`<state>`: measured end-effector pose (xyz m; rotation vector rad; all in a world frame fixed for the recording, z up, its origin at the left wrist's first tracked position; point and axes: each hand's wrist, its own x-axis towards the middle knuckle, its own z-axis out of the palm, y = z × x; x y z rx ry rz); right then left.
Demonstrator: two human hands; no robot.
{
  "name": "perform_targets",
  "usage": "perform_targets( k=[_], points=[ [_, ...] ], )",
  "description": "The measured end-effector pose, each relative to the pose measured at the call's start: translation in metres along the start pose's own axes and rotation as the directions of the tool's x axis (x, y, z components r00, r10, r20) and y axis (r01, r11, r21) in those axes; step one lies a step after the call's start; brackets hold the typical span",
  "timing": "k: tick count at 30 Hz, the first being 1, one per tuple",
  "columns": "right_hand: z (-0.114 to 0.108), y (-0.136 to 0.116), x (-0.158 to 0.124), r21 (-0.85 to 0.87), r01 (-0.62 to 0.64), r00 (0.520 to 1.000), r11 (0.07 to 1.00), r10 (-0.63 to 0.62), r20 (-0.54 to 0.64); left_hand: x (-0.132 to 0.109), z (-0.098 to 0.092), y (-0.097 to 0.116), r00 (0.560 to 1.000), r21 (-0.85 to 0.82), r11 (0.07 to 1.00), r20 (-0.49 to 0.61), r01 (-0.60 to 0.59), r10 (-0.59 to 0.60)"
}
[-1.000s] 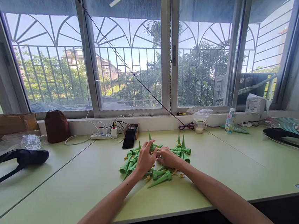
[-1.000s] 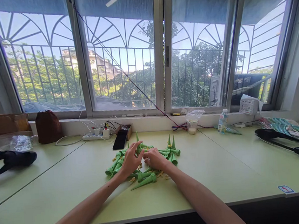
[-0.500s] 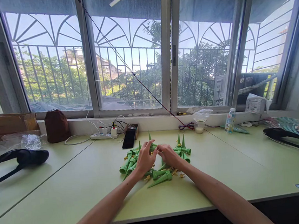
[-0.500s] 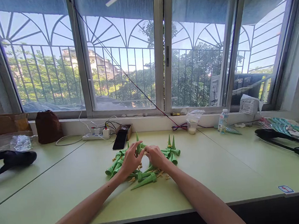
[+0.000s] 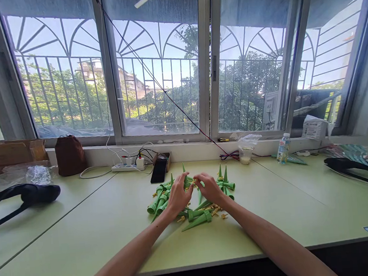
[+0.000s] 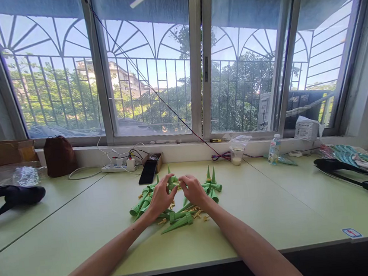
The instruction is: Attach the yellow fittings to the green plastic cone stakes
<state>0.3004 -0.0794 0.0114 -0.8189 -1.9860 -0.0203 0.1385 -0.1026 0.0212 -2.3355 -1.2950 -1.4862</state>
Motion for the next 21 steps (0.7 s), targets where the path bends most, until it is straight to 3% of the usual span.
perform_targets(
  k=[14,21],
  points=[
    [-0.003,-0.010,0.000,0.021,-0.048,0.995,0.999,0.050,-0.091,-0.001,0.003,-0.003,0.999,-0.001,1.000,0.044,-0.010,0.010],
    [-0.001,-0.010,-0.001,0.084,-0.031,0.996,0.996,0.038,-0.080,0.000,0.003,-0.002,0.998,-0.020,1.000,0.057,-0.010,0.011]
  ],
)
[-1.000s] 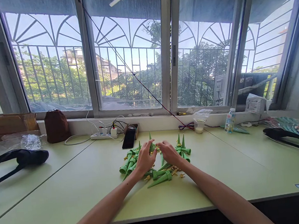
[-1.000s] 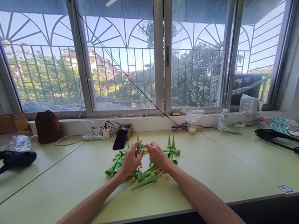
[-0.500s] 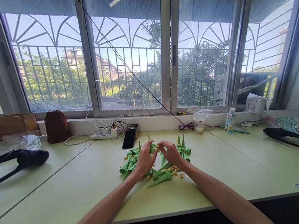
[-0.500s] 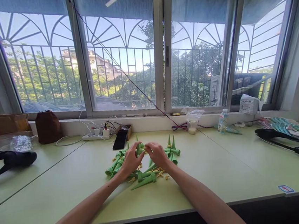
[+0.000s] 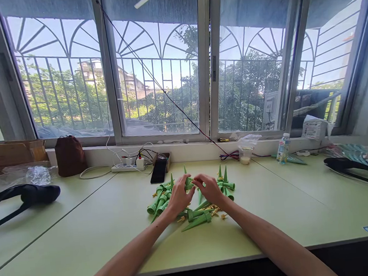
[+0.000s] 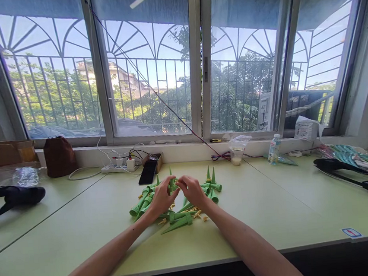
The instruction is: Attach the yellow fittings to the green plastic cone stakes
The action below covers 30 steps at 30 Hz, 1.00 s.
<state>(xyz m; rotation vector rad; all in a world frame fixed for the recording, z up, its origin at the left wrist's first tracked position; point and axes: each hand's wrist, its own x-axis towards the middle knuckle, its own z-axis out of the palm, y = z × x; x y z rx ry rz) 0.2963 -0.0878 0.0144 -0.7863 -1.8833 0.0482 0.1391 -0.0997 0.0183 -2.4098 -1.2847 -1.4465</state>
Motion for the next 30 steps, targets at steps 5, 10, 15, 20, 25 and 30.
perform_targets(
  k=[5,10,15,20,25,30],
  points=[
    [0.000,-0.001,0.000,0.026,0.004,1.000,1.000,-0.004,0.009,0.000,-0.002,0.003,1.000,-0.011,1.000,0.008,-0.009,0.009],
    [0.000,0.000,0.001,0.031,0.012,1.000,0.999,-0.012,0.001,-0.001,-0.002,0.004,1.000,-0.023,1.000,0.013,-0.013,0.013],
    [0.002,0.005,0.000,0.036,0.025,1.000,0.999,-0.025,0.018,-0.001,-0.002,0.004,1.000,-0.029,1.000,0.026,0.002,-0.001],
    [0.002,0.006,0.000,0.017,0.023,0.999,1.000,-0.023,0.030,-0.002,-0.004,0.005,0.999,-0.031,0.999,0.046,0.020,-0.019],
    [0.001,0.006,0.000,0.007,0.009,1.000,1.000,-0.009,0.025,-0.002,-0.005,0.006,0.998,-0.065,0.998,0.061,0.025,-0.021],
    [0.002,0.008,0.000,-0.006,0.002,0.999,1.000,-0.002,0.035,-0.002,-0.004,0.006,0.997,-0.075,0.997,0.069,0.025,-0.020]
  ],
)
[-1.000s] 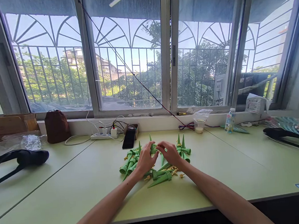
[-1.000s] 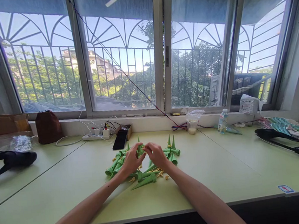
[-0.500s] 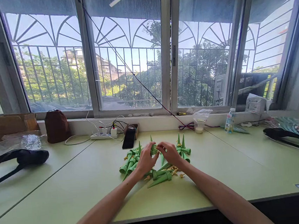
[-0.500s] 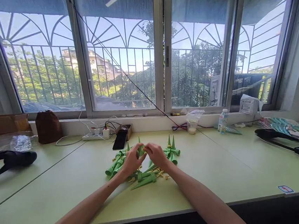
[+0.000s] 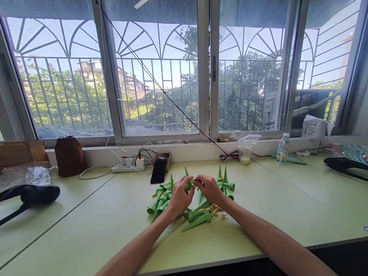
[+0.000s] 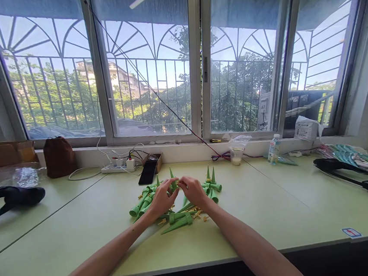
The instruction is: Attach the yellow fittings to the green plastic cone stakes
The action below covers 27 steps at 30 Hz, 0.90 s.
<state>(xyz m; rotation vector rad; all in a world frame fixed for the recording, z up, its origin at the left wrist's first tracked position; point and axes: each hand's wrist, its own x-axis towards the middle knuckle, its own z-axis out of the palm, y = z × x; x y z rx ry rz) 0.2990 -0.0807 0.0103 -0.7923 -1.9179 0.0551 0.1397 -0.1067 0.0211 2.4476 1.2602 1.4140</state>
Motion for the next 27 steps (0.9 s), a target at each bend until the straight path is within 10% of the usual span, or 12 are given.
perform_targets(
  k=[27],
  points=[
    [0.0008,0.0017,-0.0004,-0.019,-0.091,0.995,0.996,0.092,0.040,-0.0004,-0.0015,-0.0028,0.999,-0.024,0.999,0.013,-0.037,0.037]
  ],
)
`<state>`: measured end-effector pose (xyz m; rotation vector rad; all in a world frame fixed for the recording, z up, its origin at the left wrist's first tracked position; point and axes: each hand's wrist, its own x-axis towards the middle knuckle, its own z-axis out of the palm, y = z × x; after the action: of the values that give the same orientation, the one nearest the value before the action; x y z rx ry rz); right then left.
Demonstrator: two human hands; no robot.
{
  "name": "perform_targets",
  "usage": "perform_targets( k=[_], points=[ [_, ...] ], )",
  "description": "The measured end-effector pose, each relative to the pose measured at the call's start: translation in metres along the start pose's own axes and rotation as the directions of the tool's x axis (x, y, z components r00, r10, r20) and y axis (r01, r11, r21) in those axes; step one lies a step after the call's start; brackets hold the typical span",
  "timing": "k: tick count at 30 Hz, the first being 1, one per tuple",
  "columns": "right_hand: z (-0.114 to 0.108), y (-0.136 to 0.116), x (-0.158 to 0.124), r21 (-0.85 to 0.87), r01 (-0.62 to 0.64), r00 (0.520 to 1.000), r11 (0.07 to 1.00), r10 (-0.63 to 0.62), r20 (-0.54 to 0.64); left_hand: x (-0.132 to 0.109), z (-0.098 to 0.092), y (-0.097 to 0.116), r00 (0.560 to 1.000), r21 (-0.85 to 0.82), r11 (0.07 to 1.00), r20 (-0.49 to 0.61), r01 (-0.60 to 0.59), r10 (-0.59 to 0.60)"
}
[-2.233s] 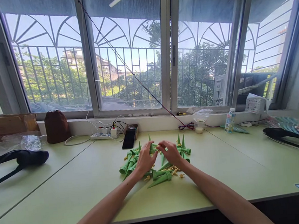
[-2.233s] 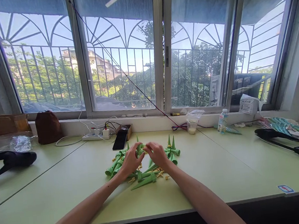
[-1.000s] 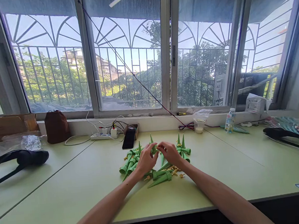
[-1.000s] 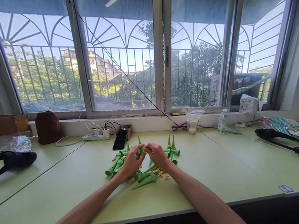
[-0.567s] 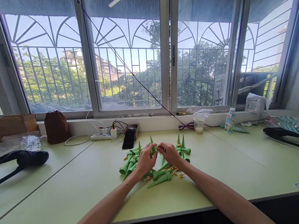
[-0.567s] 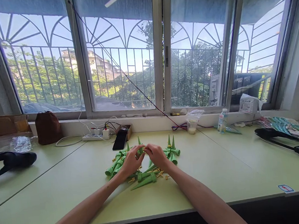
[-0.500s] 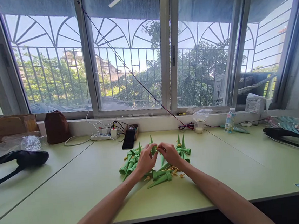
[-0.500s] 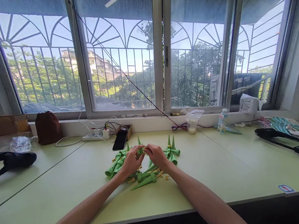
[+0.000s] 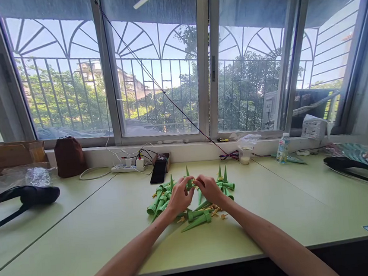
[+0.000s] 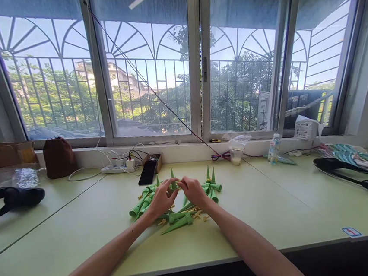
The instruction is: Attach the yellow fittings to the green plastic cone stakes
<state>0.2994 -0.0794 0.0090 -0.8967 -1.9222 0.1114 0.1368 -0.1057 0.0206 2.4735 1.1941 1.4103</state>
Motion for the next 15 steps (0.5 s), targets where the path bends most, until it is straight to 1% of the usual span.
perform_targets(
  k=[8,12,15],
  points=[
    [0.0002,0.0018,-0.0002,-0.130,-0.008,1.000,0.991,0.009,0.011,-0.0005,-0.0002,0.0004,1.000,0.007,1.000,-0.005,-0.016,0.016],
    [-0.0001,-0.0003,-0.0005,-0.120,-0.017,1.000,0.993,0.020,0.022,-0.0004,0.0012,-0.0011,1.000,0.014,1.000,-0.015,-0.011,0.011],
    [-0.0013,-0.0033,-0.0017,-0.088,0.005,0.999,0.996,-0.001,0.047,-0.0005,0.0021,-0.0027,1.000,0.037,0.999,-0.025,-0.009,0.010]
  ],
)
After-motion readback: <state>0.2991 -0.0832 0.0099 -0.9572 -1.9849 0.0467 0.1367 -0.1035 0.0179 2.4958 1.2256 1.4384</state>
